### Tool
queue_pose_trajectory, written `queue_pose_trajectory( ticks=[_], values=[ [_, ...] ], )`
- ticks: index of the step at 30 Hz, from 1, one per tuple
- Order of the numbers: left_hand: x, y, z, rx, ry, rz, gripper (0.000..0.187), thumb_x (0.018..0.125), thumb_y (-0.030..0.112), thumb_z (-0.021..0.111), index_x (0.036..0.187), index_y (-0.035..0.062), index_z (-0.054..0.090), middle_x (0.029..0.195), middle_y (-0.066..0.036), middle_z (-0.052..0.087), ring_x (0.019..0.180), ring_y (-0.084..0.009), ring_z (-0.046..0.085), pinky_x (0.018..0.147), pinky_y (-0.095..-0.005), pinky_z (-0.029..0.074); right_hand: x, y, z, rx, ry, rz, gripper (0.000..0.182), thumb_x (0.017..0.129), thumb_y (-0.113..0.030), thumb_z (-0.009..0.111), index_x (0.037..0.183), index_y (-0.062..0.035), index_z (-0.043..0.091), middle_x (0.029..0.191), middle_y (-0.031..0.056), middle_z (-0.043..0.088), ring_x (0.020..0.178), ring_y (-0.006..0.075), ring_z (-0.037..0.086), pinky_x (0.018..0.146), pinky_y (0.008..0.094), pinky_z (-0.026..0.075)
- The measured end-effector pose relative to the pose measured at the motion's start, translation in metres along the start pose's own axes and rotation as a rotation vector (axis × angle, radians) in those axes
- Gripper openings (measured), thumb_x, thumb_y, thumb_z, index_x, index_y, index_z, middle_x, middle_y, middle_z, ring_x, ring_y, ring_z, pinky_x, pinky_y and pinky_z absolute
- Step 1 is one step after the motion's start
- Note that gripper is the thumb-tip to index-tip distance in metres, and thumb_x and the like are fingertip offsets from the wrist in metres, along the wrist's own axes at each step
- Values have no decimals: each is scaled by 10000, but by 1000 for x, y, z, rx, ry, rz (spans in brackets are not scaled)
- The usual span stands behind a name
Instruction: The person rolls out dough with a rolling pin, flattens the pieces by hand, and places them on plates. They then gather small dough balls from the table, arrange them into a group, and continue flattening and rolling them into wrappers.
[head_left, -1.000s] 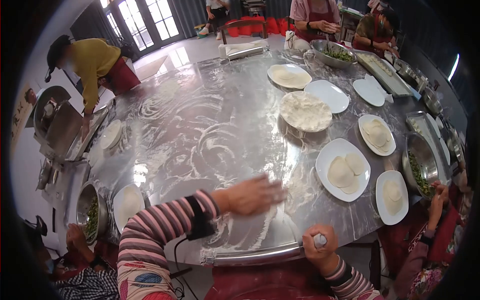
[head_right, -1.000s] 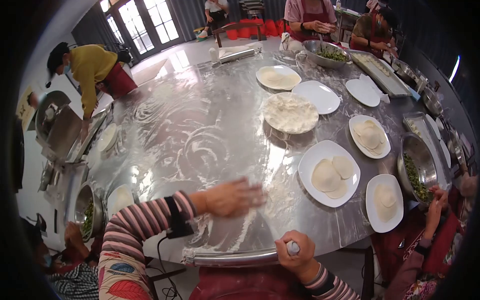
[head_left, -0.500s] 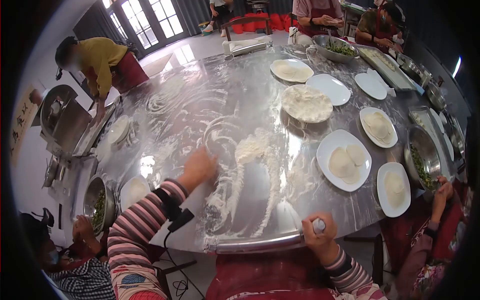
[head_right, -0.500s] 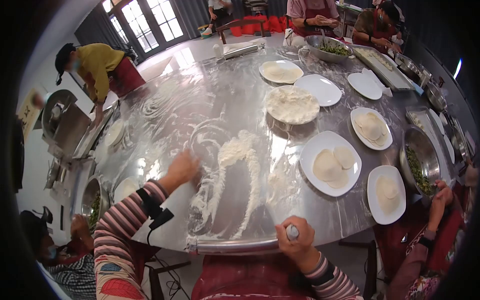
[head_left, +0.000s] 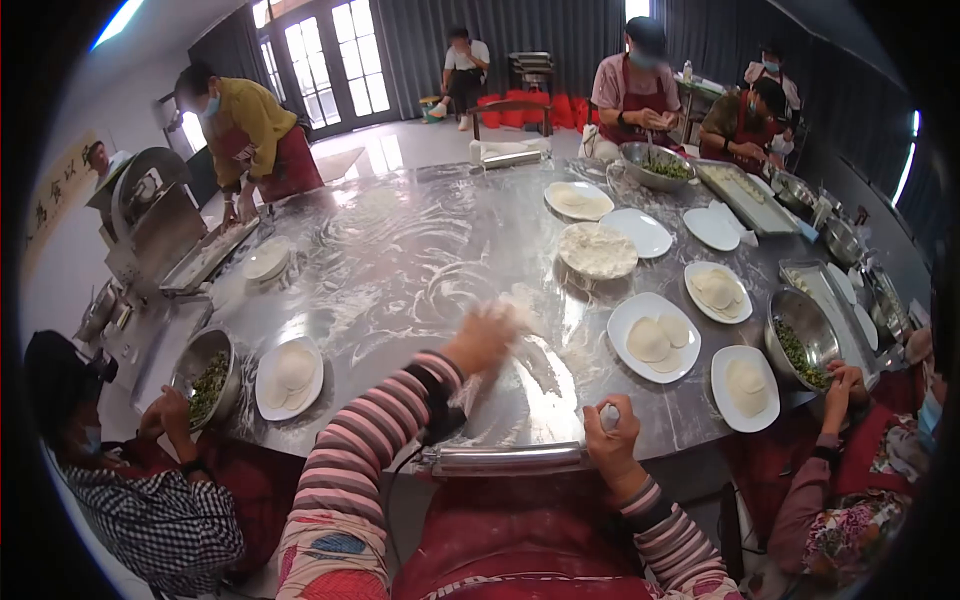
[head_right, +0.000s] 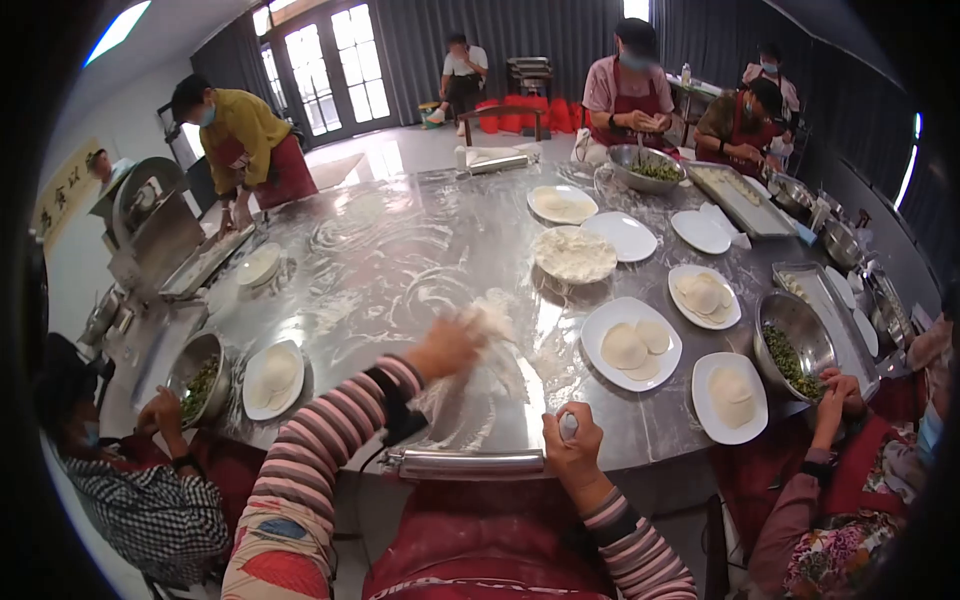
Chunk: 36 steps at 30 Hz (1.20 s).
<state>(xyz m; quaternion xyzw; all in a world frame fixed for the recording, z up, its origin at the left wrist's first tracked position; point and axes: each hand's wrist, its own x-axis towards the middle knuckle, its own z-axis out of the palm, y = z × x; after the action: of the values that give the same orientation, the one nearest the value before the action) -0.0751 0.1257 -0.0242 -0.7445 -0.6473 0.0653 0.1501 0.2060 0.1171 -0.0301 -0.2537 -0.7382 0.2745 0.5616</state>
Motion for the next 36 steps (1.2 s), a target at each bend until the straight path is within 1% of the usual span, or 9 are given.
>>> queue_pose_trajectory(
  ticks=[8, 12, 20, 23, 26, 30, 31, 34, 36],
  values=[
    [-105, -51, -59, -466, 110, -496, 336, 781, 148, 558, 1089, 13, 577, 1131, -231, 558, 1021, -375, 558, 887, -442, 451, 3, 5, -6, 43, -150, 274, 474, 699, -102, 710, 1118, -54, 493, 944, 104, 570, 841, 239, 576, 689, 343, 471],
    [-161, 15, -54, -767, 302, -545, 433, 822, 300, 622, 1158, 39, 539, 1189, -238, 509, 1105, -402, 492, 941, -448, 406, -18, 42, -35, 149, 54, 193, 611, 865, -544, 530, 1112, 12, 473, 1021, 108, 512, 945, 217, 513, 838, 339, 413],
    [-199, 77, -45, -913, 772, -971, 442, 817, 209, 637, 1164, -30, 504, 1115, -220, 545, 1006, -339, 558, 865, -407, 448, 1, 12, -70, -22, 75, 316, 306, 931, -247, 474, 1078, 19, 506, 1035, 129, 523, 961, 229, 499, 845, 342, 391],
    [-172, 49, -63, -934, 940, -885, 443, 849, 233, 600, 1194, -21, 489, 1120, -200, 556, 1008, -314, 566, 875, -392, 445, 36, -63, -40, -4, 45, -184, 360, 930, -229, 473, 1188, 23, 481, 1213, 175, 491, 1126, 300, 469, 960, 393, 346],
    [-125, 18, -41, -1750, 874, -969, 372, 885, 304, 551, 1120, 16, 527, 1092, -152, 572, 996, -265, 565, 862, -387, 450, 60, -114, 7, 117, -40, -376, 422, 918, -241, 499, 1245, 22, 458, 1307, 200, 446, 1218, 329, 424, 1044, 409, 287],
    [-94, 46, -53, -2870, 494, -316, 244, 907, 366, 502, 929, 124, 520, 1016, -88, 563, 971, -196, 531, 841, -359, 447, 37, -99, 89, 183, -638, -351, 490, 838, -213, 603, 1246, 24, 468, 1234, 229, 499, 1185, 384, 447, 1021, 419, 335],
    [-82, 50, -56, -2879, 601, -689, 234, 910, 349, 498, 942, 122, 543, 926, -66, 592, 870, -202, 571, 771, -350, 478, 33, -82, 96, 178, -636, -344, 490, 838, -213, 603, 1246, 24, 468, 1234, 229, 499, 1185, 384, 447, 1021, 419, 335],
    [-123, 27, -88, -2554, 654, -843, 289, 869, 370, 559, 965, 98, 566, 911, -66, 603, 858, -218, 586, 726, -342, 493, 38, -46, 85, -237, -331, -331, 477, 775, -139, 636, 1202, 19, 494, 1200, 244, 513, 1144, 394, 472, 995, 443, 362],
    [-124, -15, -37, -1535, 551, -1089, 433, 789, 401, 647, 1033, 51, 574, 1002, -129, 607, 968, -273, 582, 826, -372, 476, 39, -52, 44, -267, -252, -379, 433, 775, -132, 628, 1158, 29, 506, 1167, 243, 523, 1119, 397, 482, 976, 440, 375]
  ],
)
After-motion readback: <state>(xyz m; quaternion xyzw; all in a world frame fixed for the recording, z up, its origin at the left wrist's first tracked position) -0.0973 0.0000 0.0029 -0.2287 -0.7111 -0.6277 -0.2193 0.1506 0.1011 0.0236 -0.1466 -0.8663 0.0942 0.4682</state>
